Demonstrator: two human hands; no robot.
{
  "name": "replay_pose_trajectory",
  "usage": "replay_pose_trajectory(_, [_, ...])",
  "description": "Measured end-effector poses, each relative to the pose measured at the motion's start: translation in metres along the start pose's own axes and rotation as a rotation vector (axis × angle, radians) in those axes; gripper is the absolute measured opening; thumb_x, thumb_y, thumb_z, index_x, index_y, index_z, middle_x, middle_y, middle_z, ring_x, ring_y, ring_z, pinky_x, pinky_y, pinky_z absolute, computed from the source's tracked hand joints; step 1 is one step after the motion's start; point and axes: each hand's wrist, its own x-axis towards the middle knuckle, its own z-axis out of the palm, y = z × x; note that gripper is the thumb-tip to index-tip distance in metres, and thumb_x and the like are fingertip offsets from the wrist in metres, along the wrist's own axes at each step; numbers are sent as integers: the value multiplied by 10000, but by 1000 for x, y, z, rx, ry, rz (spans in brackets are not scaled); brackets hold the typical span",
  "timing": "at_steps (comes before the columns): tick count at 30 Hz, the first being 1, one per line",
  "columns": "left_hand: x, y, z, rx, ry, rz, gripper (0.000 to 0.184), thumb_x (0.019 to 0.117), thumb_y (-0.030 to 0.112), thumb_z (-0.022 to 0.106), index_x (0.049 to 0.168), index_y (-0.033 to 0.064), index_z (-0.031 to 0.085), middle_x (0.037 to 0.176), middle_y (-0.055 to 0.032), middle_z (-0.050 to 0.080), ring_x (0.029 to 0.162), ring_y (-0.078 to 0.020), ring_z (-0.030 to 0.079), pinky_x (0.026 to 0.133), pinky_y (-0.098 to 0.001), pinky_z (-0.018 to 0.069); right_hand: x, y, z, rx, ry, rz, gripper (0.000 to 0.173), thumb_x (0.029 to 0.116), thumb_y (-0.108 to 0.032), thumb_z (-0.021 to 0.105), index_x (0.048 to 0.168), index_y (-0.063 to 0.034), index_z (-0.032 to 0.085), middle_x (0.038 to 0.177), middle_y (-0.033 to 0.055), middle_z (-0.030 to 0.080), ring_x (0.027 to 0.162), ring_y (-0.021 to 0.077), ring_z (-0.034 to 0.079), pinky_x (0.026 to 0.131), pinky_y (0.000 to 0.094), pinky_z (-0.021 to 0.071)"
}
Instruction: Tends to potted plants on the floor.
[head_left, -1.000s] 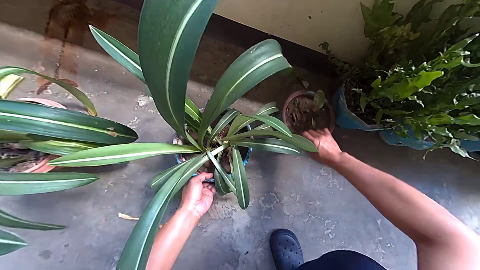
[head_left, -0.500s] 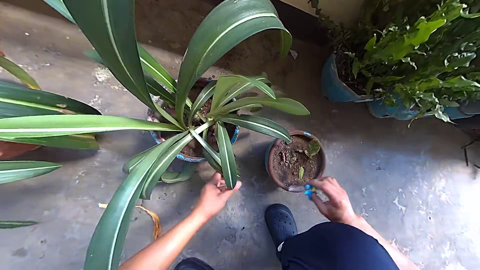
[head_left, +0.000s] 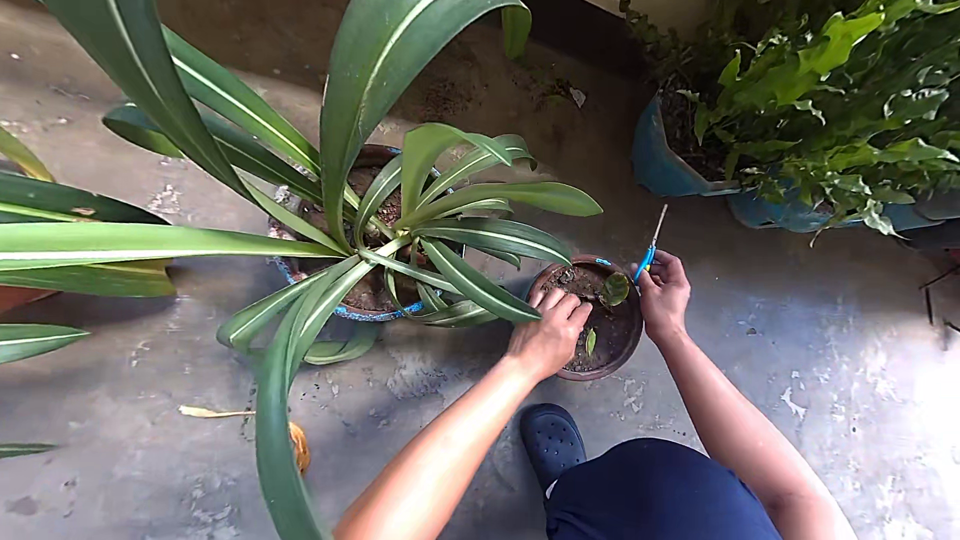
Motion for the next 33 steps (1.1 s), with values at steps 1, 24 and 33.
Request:
replay_pose_trajectory(1, [8, 2, 3, 37, -51, -24, 254, 961, 152, 691, 1191, 58, 743, 1109, -144, 712, 1110, -343, 657, 1005, -528, 496, 0, 0, 5, 21, 11, -8, 417, 979, -150, 711, 1351, -50, 550, 992, 58, 694, 785, 87, 659, 746, 279, 565])
replay_pose_trajectory(24, [23, 1, 25, 149, -21, 8, 114, 906, 6, 659, 853, 35, 755, 896, -122, 704, 933, -307, 669, 951, -473, 490, -5, 6, 14, 105, 70, -101, 407, 1001, -187, 685, 1352, -64, 521, 915, -5, 658, 729, 19, 625, 698, 202, 544])
replay_pose_trajectory(33, [20, -2, 28, 131, -8, 31, 91, 898, 10, 667, 850, 1, 744, 882, -147, 705, 955, -331, 679, 975, -463, 510, -22, 3, -28, -162, 1, -239, 405, 977, -158, 701, 1346, -61, 565, 971, 44, 696, 753, 66, 628, 677, 237, 526])
